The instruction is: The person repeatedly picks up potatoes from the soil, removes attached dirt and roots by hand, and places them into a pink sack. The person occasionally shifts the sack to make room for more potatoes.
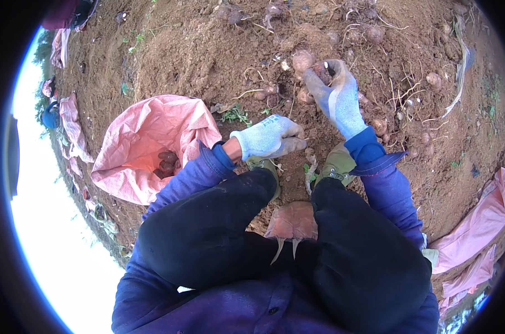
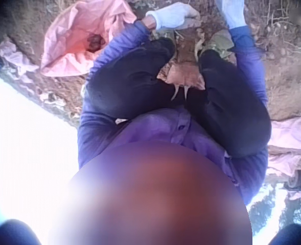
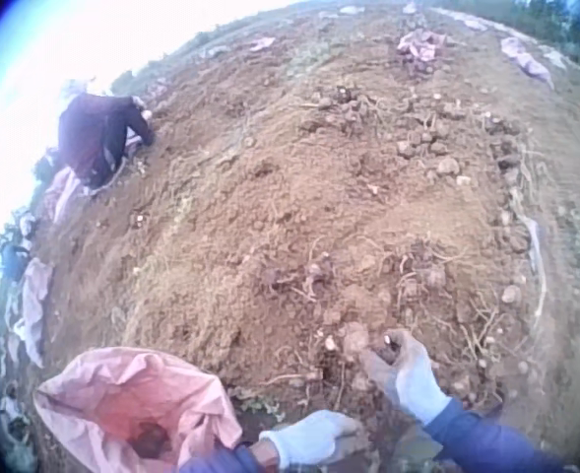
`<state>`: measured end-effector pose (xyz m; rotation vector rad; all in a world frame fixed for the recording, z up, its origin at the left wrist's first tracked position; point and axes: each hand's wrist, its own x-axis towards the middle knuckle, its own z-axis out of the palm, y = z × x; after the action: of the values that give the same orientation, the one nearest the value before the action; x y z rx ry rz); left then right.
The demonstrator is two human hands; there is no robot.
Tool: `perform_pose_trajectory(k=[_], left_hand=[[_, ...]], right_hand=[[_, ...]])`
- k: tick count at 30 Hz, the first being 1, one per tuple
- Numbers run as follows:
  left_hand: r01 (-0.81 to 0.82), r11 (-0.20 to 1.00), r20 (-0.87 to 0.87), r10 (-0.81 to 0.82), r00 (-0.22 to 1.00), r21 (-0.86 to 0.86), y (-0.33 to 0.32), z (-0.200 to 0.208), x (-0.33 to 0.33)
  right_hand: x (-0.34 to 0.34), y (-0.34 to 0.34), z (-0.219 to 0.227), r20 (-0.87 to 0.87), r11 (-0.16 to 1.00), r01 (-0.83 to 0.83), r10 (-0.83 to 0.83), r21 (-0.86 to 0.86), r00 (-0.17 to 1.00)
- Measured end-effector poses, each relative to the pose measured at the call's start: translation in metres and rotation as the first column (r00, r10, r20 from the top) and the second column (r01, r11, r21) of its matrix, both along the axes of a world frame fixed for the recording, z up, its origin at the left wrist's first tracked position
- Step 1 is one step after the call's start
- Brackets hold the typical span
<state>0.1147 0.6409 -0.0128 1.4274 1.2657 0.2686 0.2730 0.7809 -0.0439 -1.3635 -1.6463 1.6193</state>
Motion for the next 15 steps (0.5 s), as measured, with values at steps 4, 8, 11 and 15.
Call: perform_pose_trajectory(k=[4,8,11,15], left_hand=[[-0.198,0.951,-0.472,0.291,0.832,0.237,-0.002,-0.021,-0.033],[-0.224,0.918,-0.648,0.391,0.654,0.327,0.019,-0.061,-0.046],[-0.08,0.978,-0.75,0.198,0.632,0.191,0.029,-0.07,-0.058],[-0.537,0.808,-0.388,0.588,0.71,0.241,0.027,-0.048,-0.093]], right_hand=[[0.032,0.018,-0.003,-0.147,0.967,0.002,-0.041,-0.256,0.988],[0.047,0.018,-0.008,-0.249,0.879,-0.055,-0.074,-0.473,0.966],[0.049,0.019,-0.004,-0.243,0.881,-0.217,0.121,-0.42,0.963],[0.041,0.015,0.009,-0.091,0.841,-0.391,0.386,-0.375,0.918]])
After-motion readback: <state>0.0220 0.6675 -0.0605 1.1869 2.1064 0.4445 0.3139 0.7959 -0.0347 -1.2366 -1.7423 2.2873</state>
